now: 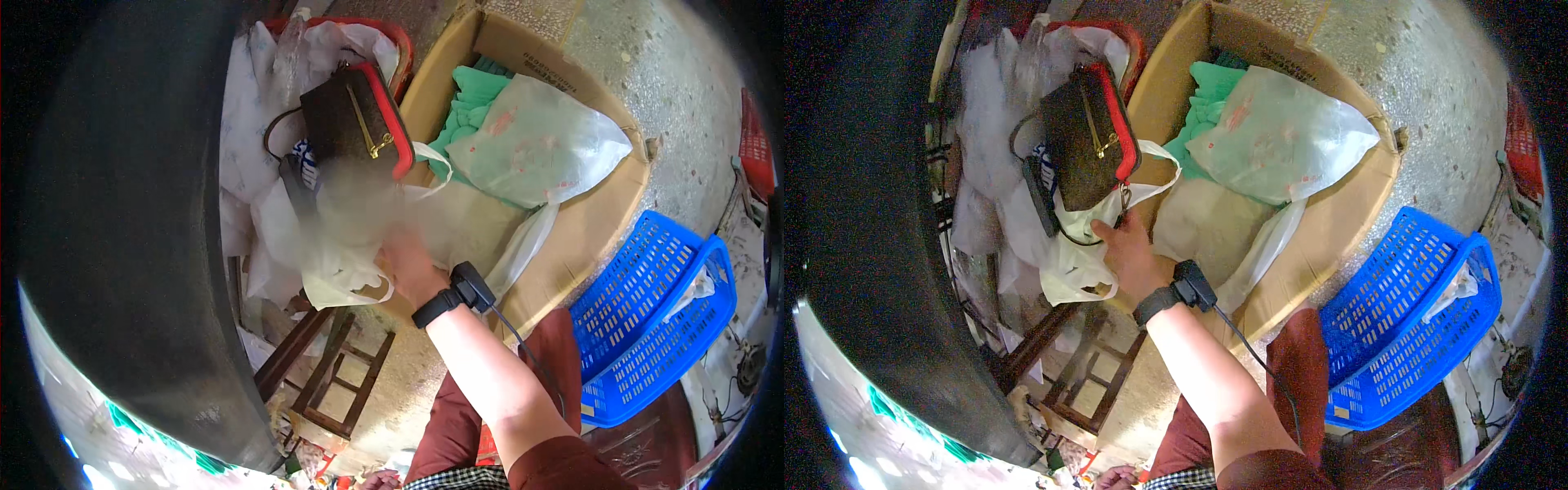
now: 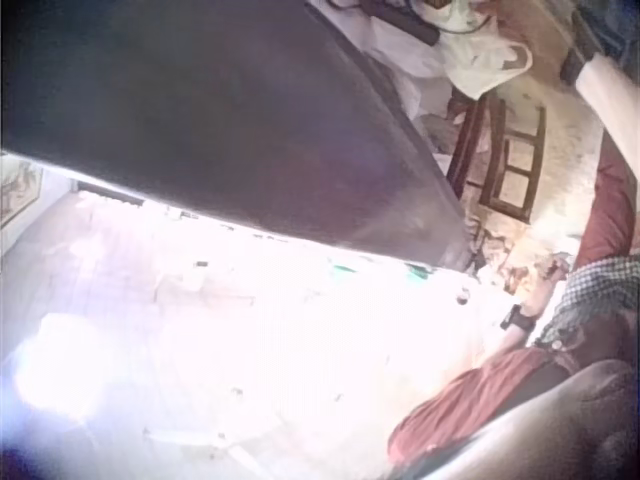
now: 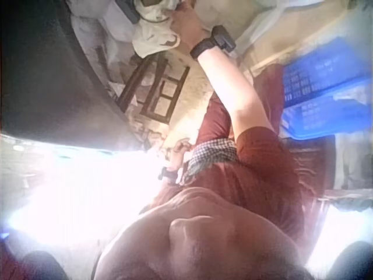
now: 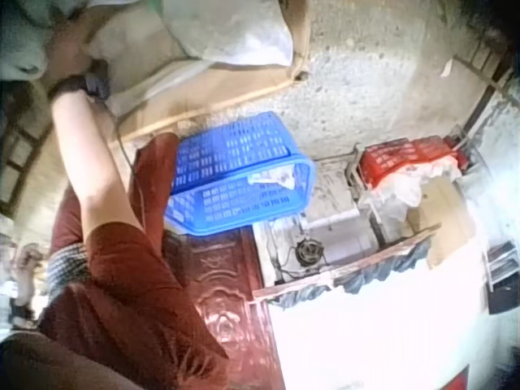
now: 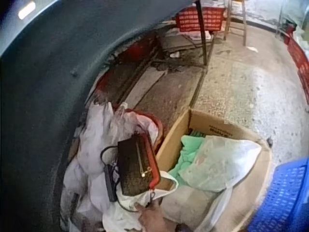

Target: Organize and bag green fabric components for shoe manufacturing.

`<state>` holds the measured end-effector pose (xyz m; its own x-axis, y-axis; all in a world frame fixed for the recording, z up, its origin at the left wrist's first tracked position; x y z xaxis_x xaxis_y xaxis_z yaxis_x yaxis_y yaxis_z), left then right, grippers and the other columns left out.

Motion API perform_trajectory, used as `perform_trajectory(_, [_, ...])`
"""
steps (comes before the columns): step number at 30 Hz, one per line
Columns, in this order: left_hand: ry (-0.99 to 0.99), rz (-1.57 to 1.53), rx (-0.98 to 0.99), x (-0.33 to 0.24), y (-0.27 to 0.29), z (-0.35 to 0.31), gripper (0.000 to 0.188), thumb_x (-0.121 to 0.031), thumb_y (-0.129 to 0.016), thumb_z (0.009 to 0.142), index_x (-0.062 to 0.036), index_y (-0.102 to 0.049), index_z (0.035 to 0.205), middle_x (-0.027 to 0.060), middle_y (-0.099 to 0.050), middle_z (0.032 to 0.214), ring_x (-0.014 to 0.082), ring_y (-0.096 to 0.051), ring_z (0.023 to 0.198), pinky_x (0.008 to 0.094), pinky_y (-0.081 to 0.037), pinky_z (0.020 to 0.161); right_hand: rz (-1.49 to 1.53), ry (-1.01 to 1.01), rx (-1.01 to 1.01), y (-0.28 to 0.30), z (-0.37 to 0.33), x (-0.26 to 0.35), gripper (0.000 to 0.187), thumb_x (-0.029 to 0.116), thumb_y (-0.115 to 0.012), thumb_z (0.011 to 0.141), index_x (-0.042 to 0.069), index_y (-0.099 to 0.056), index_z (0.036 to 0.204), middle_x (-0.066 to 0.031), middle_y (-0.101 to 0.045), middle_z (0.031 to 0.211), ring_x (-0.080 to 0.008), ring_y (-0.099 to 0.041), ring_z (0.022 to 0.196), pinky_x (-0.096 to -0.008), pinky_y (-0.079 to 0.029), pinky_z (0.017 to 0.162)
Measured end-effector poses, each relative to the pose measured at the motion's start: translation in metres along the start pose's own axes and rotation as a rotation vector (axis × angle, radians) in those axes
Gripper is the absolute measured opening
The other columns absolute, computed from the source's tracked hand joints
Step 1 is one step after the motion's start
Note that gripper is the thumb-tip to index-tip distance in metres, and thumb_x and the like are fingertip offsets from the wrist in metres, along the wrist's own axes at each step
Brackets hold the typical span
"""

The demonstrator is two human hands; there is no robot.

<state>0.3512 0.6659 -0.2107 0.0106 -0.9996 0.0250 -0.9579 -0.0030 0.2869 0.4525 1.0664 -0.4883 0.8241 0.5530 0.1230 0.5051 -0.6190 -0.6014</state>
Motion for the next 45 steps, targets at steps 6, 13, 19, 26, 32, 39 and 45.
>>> perform_trajectory(6, [0.029, -0.019, 0.033, 0.007, -0.004, -0.007, 0.024, -0.005, -0.054, 0.091, -0.0049, -0.061, 0.114, 0.0061, -0.068, 0.104, 0.0169, -0.062, 0.097, 0.0317, -0.048, 0.088, -0.453, 0.782, 0.153, -0.012, 0.004, 0.042, 0.040, 0.022, -0.063, 0.097, 0.000, -0.053, 0.128, -0.0137, -0.064, 0.121, -0.0239, -0.061, 0.106, -0.0375, -0.048, 0.093])
perform_trajectory(13, [-0.222, 0.052, -0.152, -0.102, -0.007, -0.018, 0.025, -0.001, -0.058, 0.096, -0.0052, -0.062, 0.120, 0.0001, -0.061, 0.097, 0.0117, -0.058, 0.095, 0.0268, -0.047, 0.087, -1.010, 0.864, -0.167, -0.022, 0.021, 0.023, 0.039, 0.034, -0.056, 0.100, -0.004, -0.064, 0.106, -0.0287, -0.066, 0.088, -0.0454, -0.064, 0.081, -0.0501, -0.048, 0.071])
perform_trajectory(19, [-0.203, 0.053, -0.096, -0.119, -0.027, -0.015, 0.024, -0.001, -0.061, 0.095, -0.0050, -0.061, 0.118, 0.0016, -0.060, 0.097, 0.0125, -0.058, 0.097, 0.0275, -0.048, 0.086, -0.793, 0.645, -0.156, -0.030, 0.011, 0.057, 0.041, 0.034, -0.060, 0.096, -0.007, -0.064, 0.100, -0.0276, -0.066, 0.084, -0.0456, -0.063, 0.076, -0.0507, -0.048, 0.067])
perform_trajectory(26, [-0.090, 0.267, -0.166, -0.157, -0.046, -0.028, 0.021, -0.003, -0.065, 0.093, -0.0032, -0.065, 0.113, 0.0019, -0.063, 0.093, 0.0123, -0.059, 0.085, 0.0261, -0.050, 0.078, -0.293, 0.292, -0.027, 0.048, 0.045, 0.000, 0.049, 0.029, -0.069, 0.092, -0.004, -0.054, 0.125, -0.0204, -0.063, 0.112, -0.0328, -0.061, 0.106, -0.0386, -0.048, 0.090])
perform_trajectory(32, [-0.223, 0.111, -0.136, -0.131, -0.036, -0.032, 0.022, -0.001, -0.064, 0.092, -0.0018, -0.065, 0.114, 0.0026, -0.065, 0.094, 0.0122, -0.061, 0.089, 0.0267, -0.049, 0.084, -0.882, 0.805, -0.278, 0.003, -0.001, 0.109, 0.064, 0.021, -0.072, 0.088, -0.003, -0.042, 0.139, -0.0250, -0.049, 0.134, -0.0408, -0.049, 0.124, -0.0449, -0.042, 0.104])
perform_trajectory(39, [-0.118, -0.027, -0.134, -0.100, -0.032, -0.022, 0.025, -0.003, -0.066, 0.092, -0.0007, -0.065, 0.117, 0.0015, -0.065, 0.092, 0.0114, -0.061, 0.086, 0.0251, -0.050, 0.081, -1.031, 0.751, -0.092, -0.022, 0.042, 0.078, 0.069, 0.019, -0.069, 0.089, 0.001, -0.034, 0.145, -0.0282, -0.052, 0.127, -0.0472, -0.057, 0.108, -0.0500, -0.049, 0.090])
perform_trajectory(45, [-0.055, -0.032, -0.099, -0.083, -0.022, -0.015, 0.028, -0.006, -0.066, 0.093, -0.0015, -0.064, 0.120, 0.0013, -0.066, 0.092, 0.0114, -0.061, 0.085, 0.0247, -0.050, 0.079, -0.944, 0.574, -0.049, -0.041, 0.035, 0.048, 0.080, 0.015, -0.070, 0.087, -0.001, -0.023, 0.150, -0.0316, -0.055, 0.117, -0.0490, -0.061, 0.094, -0.0517, -0.052, 0.080])
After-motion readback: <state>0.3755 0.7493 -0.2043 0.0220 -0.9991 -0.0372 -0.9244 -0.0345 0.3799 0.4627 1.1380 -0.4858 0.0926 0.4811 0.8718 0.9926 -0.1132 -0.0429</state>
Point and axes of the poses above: each hand's wrist, its own z-axis towards the middle knuckle, its own y-axis out of the back of the hand, x = y × z, the point moved 10 cm from there along z, towards the middle knuckle
